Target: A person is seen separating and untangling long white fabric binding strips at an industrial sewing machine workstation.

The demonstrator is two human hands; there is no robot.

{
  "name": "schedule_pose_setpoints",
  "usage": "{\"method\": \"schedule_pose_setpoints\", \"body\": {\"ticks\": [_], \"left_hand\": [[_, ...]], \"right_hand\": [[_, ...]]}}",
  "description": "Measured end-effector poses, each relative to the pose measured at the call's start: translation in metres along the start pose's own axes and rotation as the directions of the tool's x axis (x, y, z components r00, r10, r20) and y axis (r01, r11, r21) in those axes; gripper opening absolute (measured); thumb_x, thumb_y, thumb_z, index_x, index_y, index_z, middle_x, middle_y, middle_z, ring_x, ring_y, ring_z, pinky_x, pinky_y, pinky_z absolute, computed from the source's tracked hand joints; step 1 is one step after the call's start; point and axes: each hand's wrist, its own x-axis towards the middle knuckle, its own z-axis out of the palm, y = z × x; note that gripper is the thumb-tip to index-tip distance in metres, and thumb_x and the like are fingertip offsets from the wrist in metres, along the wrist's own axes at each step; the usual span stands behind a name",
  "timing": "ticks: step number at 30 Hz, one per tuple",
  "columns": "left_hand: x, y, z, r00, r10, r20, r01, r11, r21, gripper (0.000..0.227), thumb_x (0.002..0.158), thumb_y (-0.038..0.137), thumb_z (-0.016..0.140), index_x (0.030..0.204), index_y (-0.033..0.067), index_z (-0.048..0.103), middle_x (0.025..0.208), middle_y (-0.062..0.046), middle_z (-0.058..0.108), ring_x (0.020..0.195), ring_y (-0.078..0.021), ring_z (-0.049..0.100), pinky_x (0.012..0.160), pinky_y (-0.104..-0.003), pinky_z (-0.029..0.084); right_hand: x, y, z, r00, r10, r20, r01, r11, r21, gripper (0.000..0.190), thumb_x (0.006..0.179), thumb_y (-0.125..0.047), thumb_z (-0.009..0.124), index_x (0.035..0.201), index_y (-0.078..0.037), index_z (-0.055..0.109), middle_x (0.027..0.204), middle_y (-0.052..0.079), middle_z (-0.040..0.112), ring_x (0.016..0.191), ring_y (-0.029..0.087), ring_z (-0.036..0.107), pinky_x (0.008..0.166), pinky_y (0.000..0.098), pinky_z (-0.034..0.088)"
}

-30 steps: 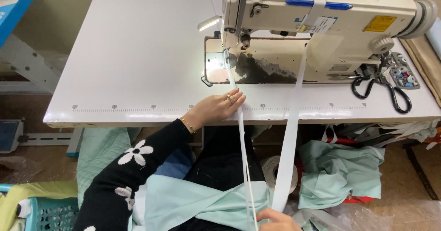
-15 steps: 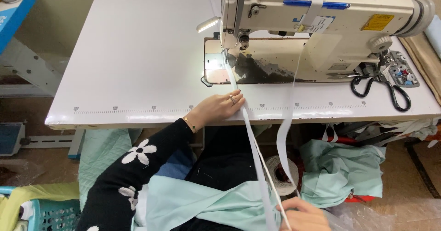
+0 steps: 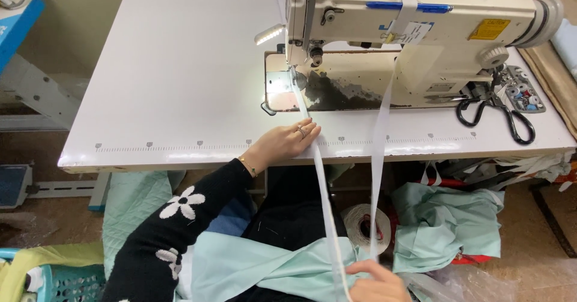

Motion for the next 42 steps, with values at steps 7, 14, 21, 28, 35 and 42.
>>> {"method": "schedule_pose_setpoints", "body": {"ticks": [7,14,21,28,35,42], "left_hand": [[-0.002,0.000,-0.001,0.999,0.010,-0.032,-0.010,1.000,0.012,0.042,0.098,-0.007,0.060,0.139,-0.0062,0.054,0.134,-0.019,0.065,0.128,-0.0302,0.064,0.101,-0.034,0.060],[-0.002,-0.004,0.009,1.000,0.021,-0.019,-0.022,1.000,-0.014,0.040,0.099,-0.007,0.057,0.139,-0.0077,0.054,0.135,-0.022,0.065,0.129,-0.0331,0.063,0.102,-0.036,0.059],[0.022,-0.031,-0.009,0.948,-0.146,0.284,0.236,0.920,-0.314,0.041,0.089,-0.006,0.067,0.128,0.0039,0.063,0.139,-0.013,0.064,0.122,-0.0247,0.066,0.106,-0.034,0.054],[0.024,-0.065,0.032,0.948,-0.192,0.255,0.250,0.943,-0.220,0.047,0.088,-0.013,0.065,0.133,0.0011,0.063,0.135,-0.016,0.067,0.120,-0.0227,0.067,0.108,-0.036,0.053],[0.010,-0.037,-0.009,0.936,-0.034,0.350,0.039,0.999,-0.006,0.068,0.087,-0.010,0.064,0.151,-0.0032,0.042,0.151,-0.016,0.054,0.138,-0.0266,0.055,0.110,-0.031,0.051],[-0.007,0.015,-0.038,0.990,0.143,-0.016,-0.142,0.989,0.050,0.036,0.102,-0.004,0.052,0.138,-0.0087,0.055,0.131,-0.022,0.066,0.125,-0.0316,0.065,0.104,-0.035,0.057]], "right_hand": [[0.024,-0.008,-0.012,0.976,-0.205,0.068,0.208,0.977,-0.050,0.042,0.089,0.001,0.052,0.056,-0.012,0.030,0.055,-0.002,0.021,0.050,0.013,0.016,0.085,0.0336,0.062],[-0.006,0.040,0.007,0.907,-0.323,0.271,0.330,0.944,0.020,0.039,0.089,0.006,0.053,0.066,-0.014,0.029,0.061,-0.002,0.018,0.053,0.015,0.012,0.093,0.0392,0.061],[0.081,0.023,-0.078,0.980,-0.053,0.192,-0.021,0.931,0.366,0.031,0.082,-0.027,0.081,0.057,-0.017,0.066,0.053,-0.007,0.064,0.047,0.009,0.060,0.071,0.0339,0.066],[0.117,-0.001,-0.131,0.997,-0.044,0.063,0.036,0.992,0.120,0.019,0.073,-0.030,0.077,0.063,-0.014,0.075,0.055,-0.004,0.076,0.048,0.012,0.072,0.060,0.0290,0.070],[0.033,0.031,-0.012,0.811,-0.473,0.345,0.547,0.822,-0.159,0.038,0.103,-0.011,0.042,0.066,-0.017,0.044,0.057,-0.004,0.028,0.047,0.011,0.025,0.069,0.0265,0.055],[-0.002,0.033,0.010,0.924,-0.282,0.259,0.306,0.950,-0.059,0.042,0.100,0.000,0.041,0.062,-0.013,0.028,0.061,-0.003,0.020,0.049,0.011,0.022,0.085,0.0276,0.062]]}}
